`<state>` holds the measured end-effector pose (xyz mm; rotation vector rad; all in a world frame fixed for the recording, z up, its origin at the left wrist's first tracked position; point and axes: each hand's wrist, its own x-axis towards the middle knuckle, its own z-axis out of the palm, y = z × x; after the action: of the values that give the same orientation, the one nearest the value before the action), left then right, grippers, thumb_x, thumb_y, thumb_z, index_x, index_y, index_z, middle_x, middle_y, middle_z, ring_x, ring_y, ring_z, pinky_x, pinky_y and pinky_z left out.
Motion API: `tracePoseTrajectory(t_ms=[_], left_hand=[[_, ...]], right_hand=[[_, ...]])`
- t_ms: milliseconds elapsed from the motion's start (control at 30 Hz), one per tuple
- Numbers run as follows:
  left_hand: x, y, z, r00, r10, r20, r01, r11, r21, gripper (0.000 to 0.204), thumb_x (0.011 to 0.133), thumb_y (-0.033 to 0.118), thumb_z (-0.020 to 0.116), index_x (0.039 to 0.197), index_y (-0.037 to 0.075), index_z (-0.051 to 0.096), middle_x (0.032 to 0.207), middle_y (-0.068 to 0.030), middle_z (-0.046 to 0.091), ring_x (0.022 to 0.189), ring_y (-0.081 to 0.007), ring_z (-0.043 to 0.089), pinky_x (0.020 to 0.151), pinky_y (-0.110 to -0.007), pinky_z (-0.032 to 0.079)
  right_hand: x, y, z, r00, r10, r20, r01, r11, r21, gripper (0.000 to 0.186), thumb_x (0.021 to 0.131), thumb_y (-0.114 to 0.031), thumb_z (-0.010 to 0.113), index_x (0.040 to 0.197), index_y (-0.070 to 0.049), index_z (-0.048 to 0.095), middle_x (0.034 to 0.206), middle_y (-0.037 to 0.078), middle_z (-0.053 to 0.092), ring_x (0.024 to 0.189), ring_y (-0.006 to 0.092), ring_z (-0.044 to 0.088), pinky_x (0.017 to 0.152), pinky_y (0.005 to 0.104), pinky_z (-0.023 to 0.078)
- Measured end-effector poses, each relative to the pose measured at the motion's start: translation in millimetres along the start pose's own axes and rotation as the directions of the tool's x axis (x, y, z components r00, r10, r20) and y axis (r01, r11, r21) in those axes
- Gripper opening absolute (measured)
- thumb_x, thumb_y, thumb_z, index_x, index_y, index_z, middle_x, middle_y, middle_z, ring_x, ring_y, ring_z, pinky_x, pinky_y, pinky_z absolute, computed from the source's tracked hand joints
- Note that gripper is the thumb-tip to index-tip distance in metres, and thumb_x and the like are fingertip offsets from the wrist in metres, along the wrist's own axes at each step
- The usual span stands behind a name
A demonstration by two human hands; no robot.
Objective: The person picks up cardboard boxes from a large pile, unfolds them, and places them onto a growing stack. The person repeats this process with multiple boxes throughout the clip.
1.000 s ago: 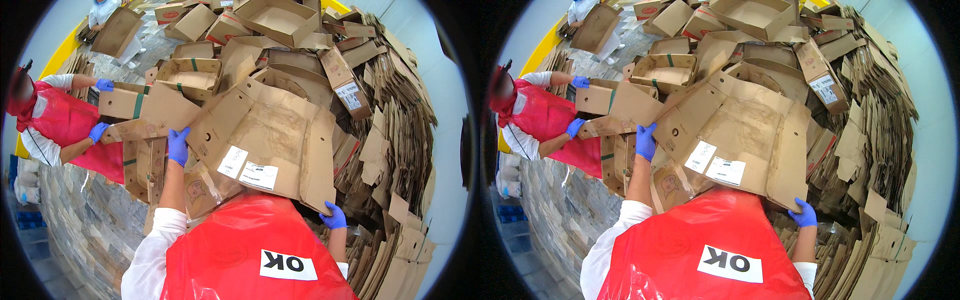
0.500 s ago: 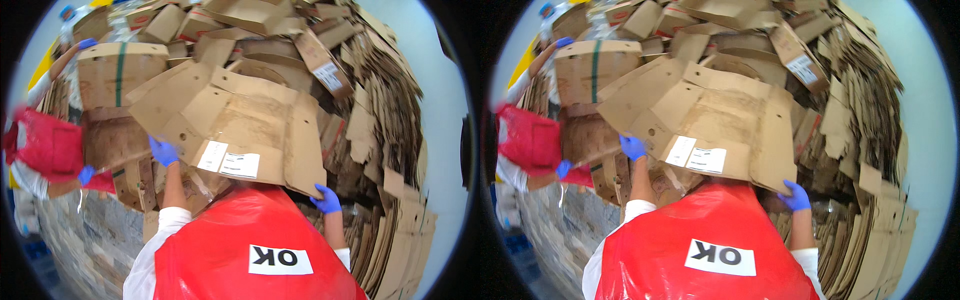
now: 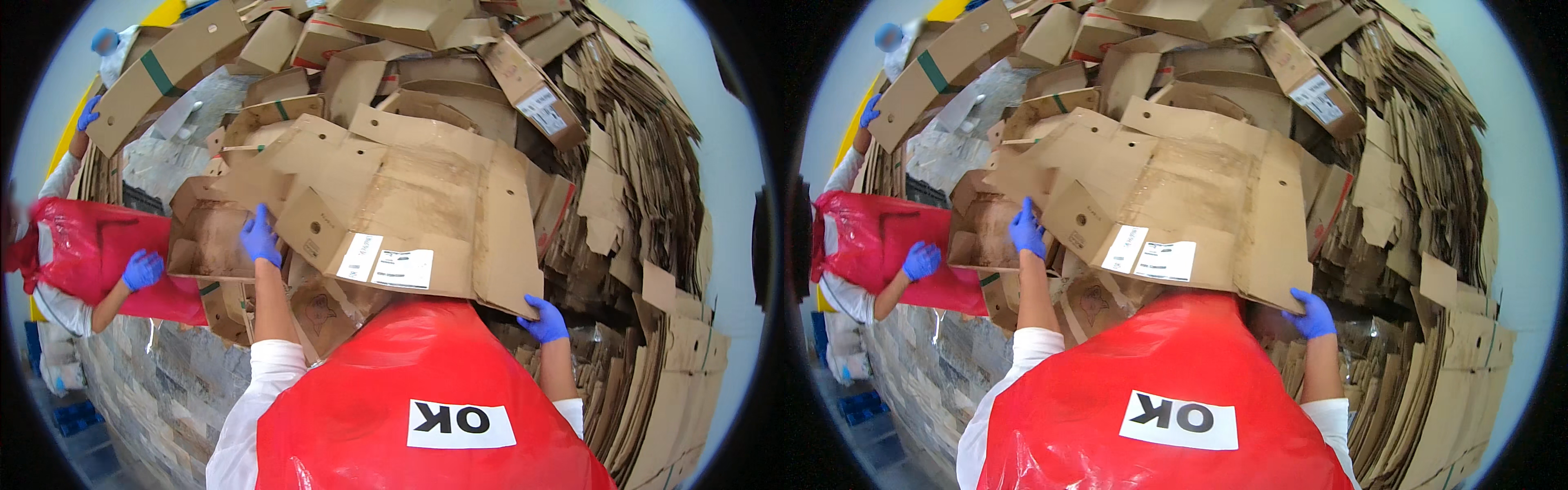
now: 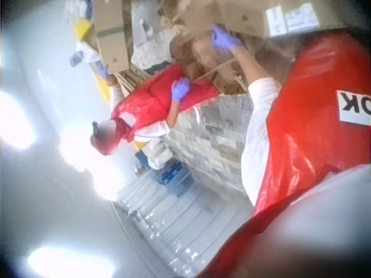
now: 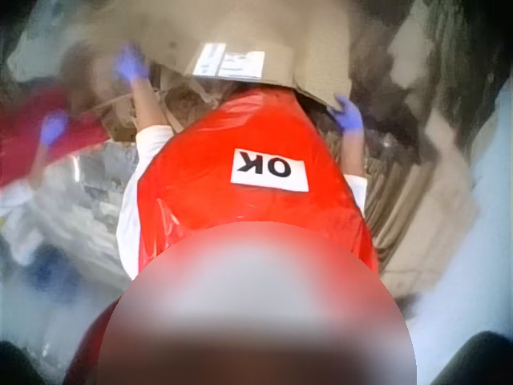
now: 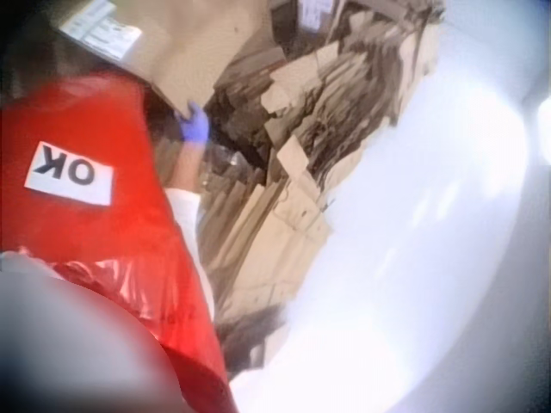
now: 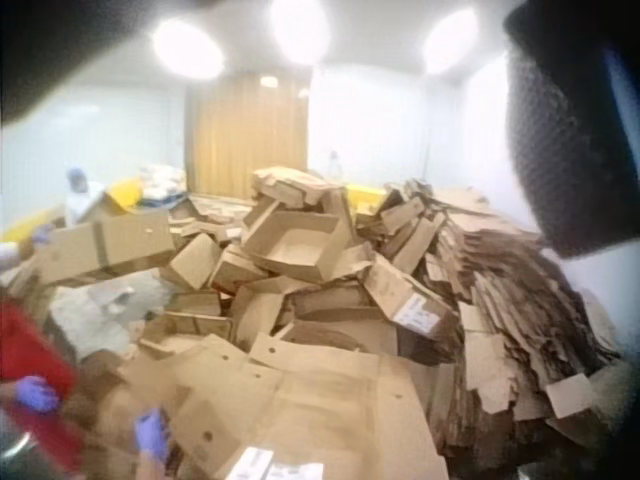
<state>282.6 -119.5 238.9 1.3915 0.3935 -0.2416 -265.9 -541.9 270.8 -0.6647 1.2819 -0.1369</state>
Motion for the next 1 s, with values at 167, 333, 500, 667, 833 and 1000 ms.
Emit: tracePoseTrajectory(t_ms=[167,333,500,667,833,1000], left_hand=[[3,9,11,0.977,-0.135,0.166,0.102,0.976,0.193,0.064,0.097,0.043,0.072,0.145,0.005,0.055,0.129,-0.0087,0.068,0.108,-0.0228,0.068,0.082,-0.037,0.055],[42,-34,5,1.000,-0.015,-0.011,0.016,0.991,0.135,0.053,0.102,0.037,0.065,0.136,-0.004,0.061,0.129,-0.0119,0.069,0.111,-0.0246,0.069,0.088,-0.040,0.055],[34,-48,0,0.911,0.364,0.192,-0.409,0.745,0.527,0.042,0.101,0.026,0.065,0.133,-0.002,0.065,0.129,-0.0191,0.069,0.112,-0.0311,0.068,0.095,-0.040,0.053],[-60,-37,22,0.350,0.483,0.802,-0.929,0.073,0.362,0.058,0.082,0.001,0.065,0.139,0.014,0.064,0.142,-0.0205,0.060,0.128,-0.0431,0.058,0.107,-0.046,0.048],[-142,-81,45,0.321,0.106,0.941,-0.931,-0.148,0.334,0.075,0.078,-0.001,0.067,0.149,0.022,0.054,0.159,-0.0189,0.043,0.146,-0.0445,0.038,0.114,-0.062,0.036],[-169,-130,70,0.246,-0.032,0.969,-0.950,-0.209,0.234,0.079,0.082,0.011,0.069,0.156,0.017,0.042,0.164,-0.0202,0.033,0.153,-0.0452,0.026,0.115,-0.067,0.031]], right_hand=[[8,3,-7,0.999,0.010,-0.039,-0.011,0.999,-0.032,0.037,0.091,-0.023,0.075,0.126,-0.016,0.066,0.119,0.004,0.070,0.109,0.0259,0.063,0.089,0.0508,0.052],[6,4,-3,0.999,0.004,-0.046,-0.006,0.999,-0.054,0.035,0.089,-0.027,0.077,0.121,-0.018,0.067,0.110,0.002,0.072,0.099,0.0223,0.065,0.076,0.0443,0.055],[6,4,-2,0.999,-0.008,-0.032,0.006,0.998,-0.058,0.036,0.090,-0.027,0.076,0.123,-0.017,0.066,0.112,0.002,0.071,0.101,0.0227,0.065,0.077,0.0451,0.055],[-2,3,5,0.998,-0.062,-0.010,0.061,0.994,-0.091,0.038,0.092,-0.026,0.073,0.127,-0.016,0.065,0.117,0.004,0.070,0.105,0.0251,0.065,0.081,0.0485,0.056],[6,19,14,0.995,-0.102,0.007,0.102,0.984,-0.149,0.039,0.092,-0.026,0.072,0.128,-0.014,0.064,0.120,0.006,0.069,0.106,0.0271,0.065,0.078,0.0507,0.057],[7,25,14,0.993,-0.108,-0.038,0.101,0.983,-0.151,0.039,0.092,-0.024,0.071,0.129,-0.014,0.064,0.121,0.006,0.069,0.107,0.0281,0.064,0.076,0.0518,0.057]])
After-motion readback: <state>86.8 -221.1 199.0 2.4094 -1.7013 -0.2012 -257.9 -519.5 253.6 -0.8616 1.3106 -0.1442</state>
